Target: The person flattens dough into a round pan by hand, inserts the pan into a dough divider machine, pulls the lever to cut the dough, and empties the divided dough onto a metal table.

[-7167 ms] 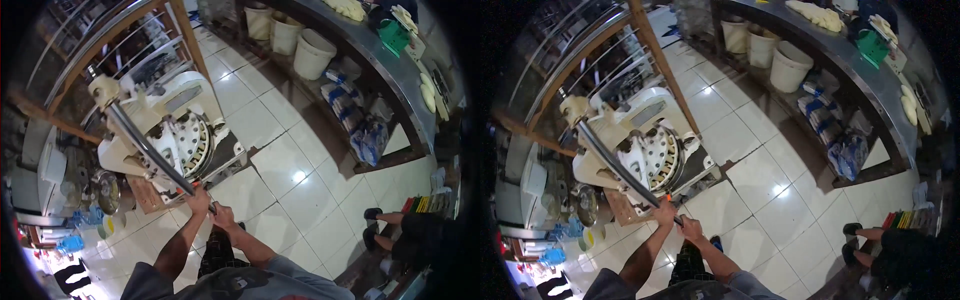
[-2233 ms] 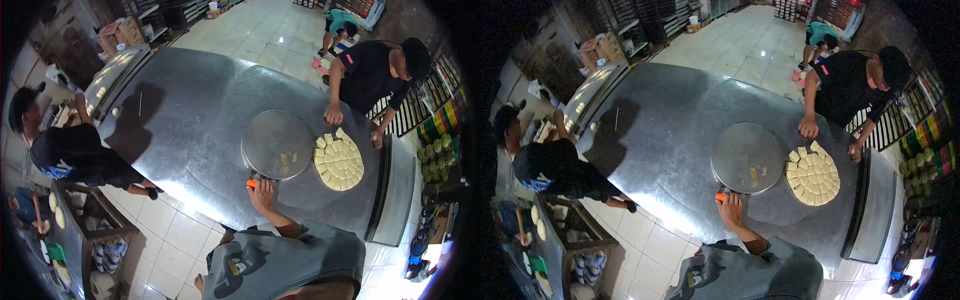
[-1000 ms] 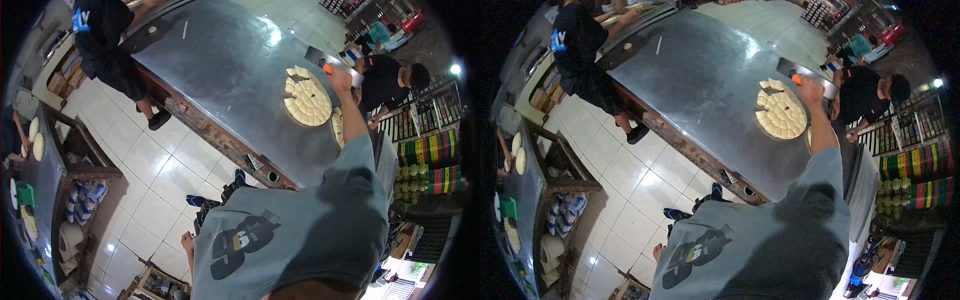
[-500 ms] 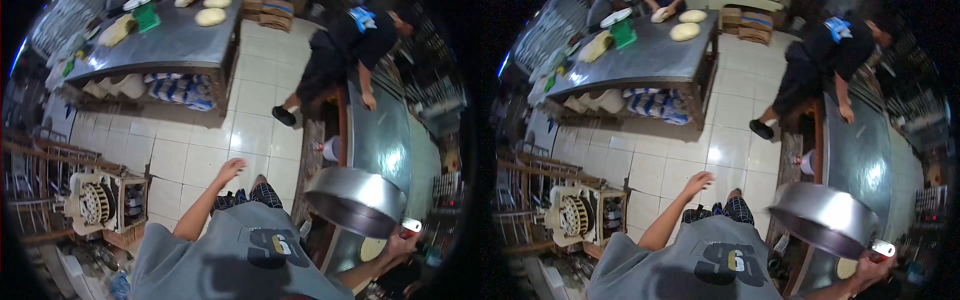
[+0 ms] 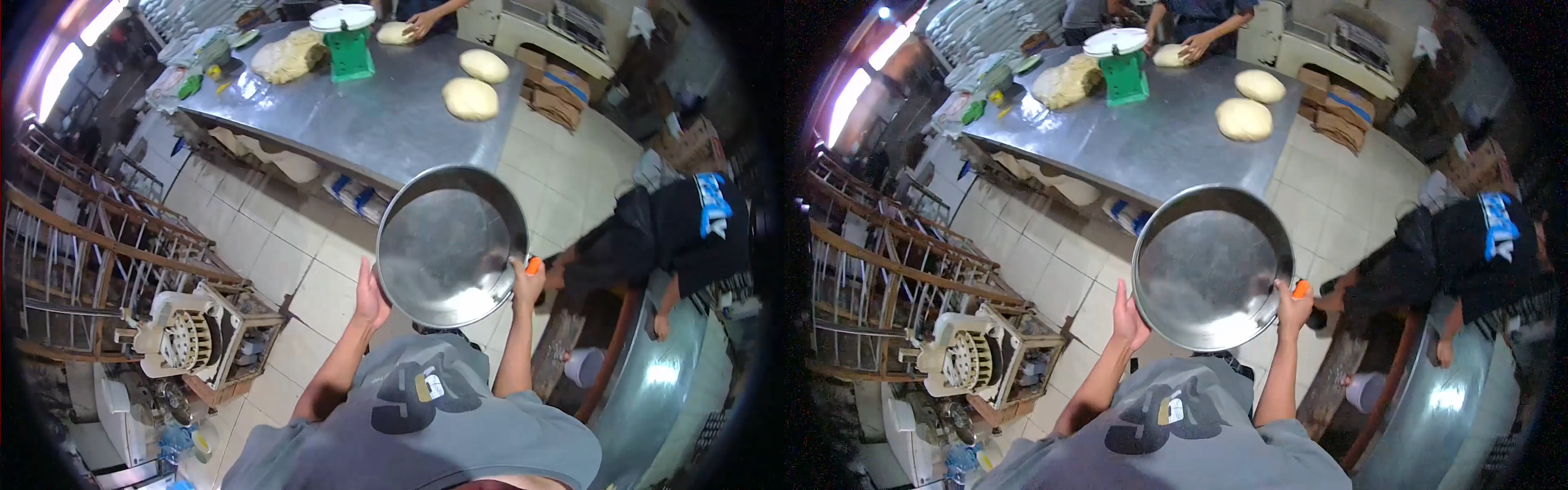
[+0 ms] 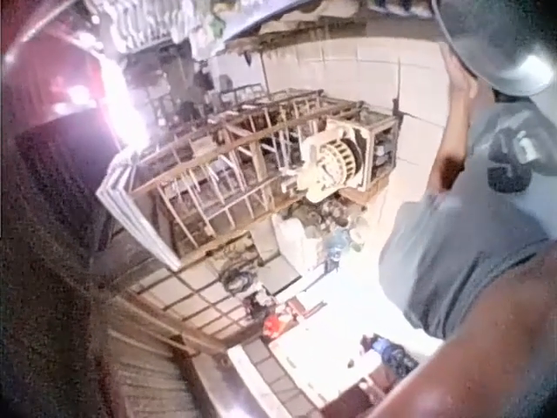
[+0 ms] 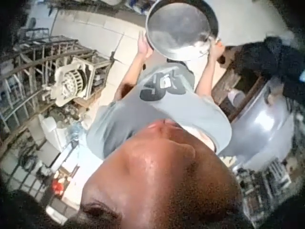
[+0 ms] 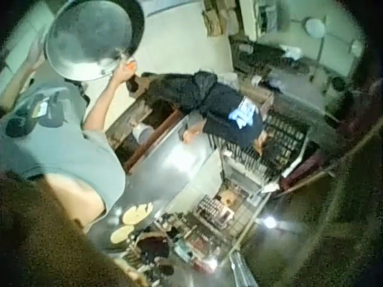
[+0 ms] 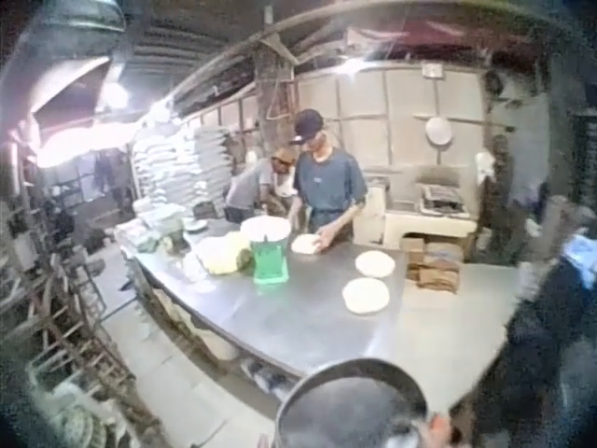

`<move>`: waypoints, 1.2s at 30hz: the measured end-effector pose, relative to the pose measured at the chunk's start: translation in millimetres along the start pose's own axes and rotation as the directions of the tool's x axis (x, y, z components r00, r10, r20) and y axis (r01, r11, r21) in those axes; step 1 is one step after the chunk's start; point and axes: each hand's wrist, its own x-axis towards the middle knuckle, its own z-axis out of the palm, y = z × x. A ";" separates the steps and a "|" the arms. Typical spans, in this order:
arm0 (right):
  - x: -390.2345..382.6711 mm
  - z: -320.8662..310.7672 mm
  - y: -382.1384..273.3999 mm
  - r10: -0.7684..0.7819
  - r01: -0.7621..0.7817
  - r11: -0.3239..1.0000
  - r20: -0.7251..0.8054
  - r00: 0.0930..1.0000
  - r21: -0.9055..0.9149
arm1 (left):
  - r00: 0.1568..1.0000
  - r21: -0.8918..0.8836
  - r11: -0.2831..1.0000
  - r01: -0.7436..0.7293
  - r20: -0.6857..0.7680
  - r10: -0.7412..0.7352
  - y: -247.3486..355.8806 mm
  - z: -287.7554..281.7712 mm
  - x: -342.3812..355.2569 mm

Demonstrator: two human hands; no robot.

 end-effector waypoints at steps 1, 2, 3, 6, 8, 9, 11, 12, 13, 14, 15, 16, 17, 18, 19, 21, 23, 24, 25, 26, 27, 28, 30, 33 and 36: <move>3.8 26.9 -15.0 0.026 -0.022 0.995 0.035 0.999 -0.099 | 0.998 0.015 0.998 -0.067 -0.018 0.067 15.3 -8.5 12.0; 4.1 52.9 -28.8 0.017 -0.008 0.994 0.078 0.997 -0.112 | 0.973 0.086 0.976 -0.201 -0.100 0.209 20.9 -20.6 24.7; 0.7 80.5 -44.2 -0.062 0.069 0.989 0.052 0.997 -0.133 | 0.967 0.082 0.972 -0.219 -0.114 0.227 28.9 -34.6 32.9; 16.2 157.4 -54.0 0.033 -0.013 0.995 0.210 0.977 -0.097 | 0.765 0.509 0.807 -0.299 -0.378 0.522 63.1 -57.6 64.4; 22.8 207.6 -68.6 0.047 -0.042 0.999 0.332 0.942 -0.021 | 0.712 0.477 0.804 -0.355 -0.419 0.563 96.9 -71.4 87.2; 31.7 233.1 -78.1 0.042 -0.034 0.999 0.347 0.937 -0.030 | 0.672 0.454 0.794 -0.404 -0.441 0.595 114.9 -78.4 101.7; 41.5 282.3 -107.3 -0.049 -0.059 0.973 0.446 0.894 0.225 | 0.555 0.609 0.692 -0.387 -0.445 0.703 155.5 -98.3 130.4; 43.4 304.0 -124.1 0.047 -0.235 0.927 0.531 0.846 0.293 | 0.527 0.695 0.655 -0.296 -0.453 0.719 177.8 -112.6 143.7; 49.7 331.5 -129.0 0.008 -0.229 0.912 0.542 0.841 0.342 | 0.508 0.768 0.609 -0.199 -0.450 0.734 201.7 -125.4 160.7; 56.3 357.4 -136.4 -0.007 -0.230 0.914 0.578 0.816 0.335 | 0.521 0.772 0.597 -0.219 -0.425 0.740 227.8 -133.9 177.4; 61.7 382.5 -144.2 -0.020 -0.231 0.915 0.609 0.793 0.331 | 0.537 0.775 0.585 -0.240 -0.396 0.745 253.0 -141.5 194.7; 58.6 399.0 -177.5 0.028 -0.329 0.888 0.676 0.736 0.321 | 0.528 0.703 0.630 -0.331 -0.415 0.741 275.0 -153.5 214.2; 62.6 421.7 -183.2 0.000 -0.340 0.874 0.699 0.715 0.347 | 0.552 0.700 0.637 -0.323 -0.408 0.727 295.4 -172.9 235.6; 66.7 445.8 -190.5 0.042 -0.401 0.848 0.709 0.704 0.348 | 0.565 0.636 0.653 -0.411 -0.385 0.730 312.7 -203.5 261.8; 66.4 468.7 -200.0 0.079 -0.462 0.817 0.725 0.684 0.346 | 0.568 0.563 0.662 -0.494 -0.368 0.736 328.3 -240.4 281.9; 69.9 513.0 -211.9 0.129 -0.553 0.750 0.740 0.661 0.364 | 0.672 0.435 0.692 -0.576 -0.231 0.704 366.7 -302.6 306.0; 75.6 554.3 -216.7 0.082 -0.539 0.766 0.778 0.623 0.351 | 0.719 0.376 0.745 -0.552 -0.238 0.653 404.1 -319.6 334.6; 79.3 576.5 -206.1 0.057 -0.440 0.826 0.724 0.687 0.352 | 0.676 0.395 0.788 -0.472 -0.412 0.611 426.2 -296.0 354.2; 81.1 592.4 -201.1 0.112 -0.466 0.830 0.726 0.679 0.308 | 0.599 0.412 0.826 -0.384 -0.570 0.562 447.5 -269.8 368.5; 79.9 604.2 -208.6 0.094 -0.401 0.876 0.722 0.686 0.268 | 0.662 0.561 0.742 -0.366 -0.404 0.631 457.0 -302.8 370.0; 77.2 619.0 -207.9 0.053 -0.329 0.902 0.684 0.727 0.280 | 0.722 0.685 0.630 -0.366 -0.219 0.657 470.4 -340.4 372.2; 79.8 626.2 -208.0 0.004 -0.271 0.924 0.701 0.713 0.271 | 0.743 0.555 0.759 -0.342 -0.335 0.580 481.3 -343.6 385.7; 88.1 615.5 -215.1 -0.191 0.103 0.980 0.643 0.741 0.172 | 0.737 0.610 0.731 -0.305 -0.335 0.588 493.9 -360.0 397.7; 108.5 579.1 -218.9 -0.336 0.446 0.881 0.455 0.825 -0.159 | 0.702 0.832 0.480 -0.277 -0.167 0.693 498.7 -380.7 407.3; 145.8 530.3 -171.2 0.264 -0.271 0.961 -0.116 0.958 -0.050 | 0.666 0.822 0.555 -0.128 -0.343 0.662 510.2 -333.9 410.1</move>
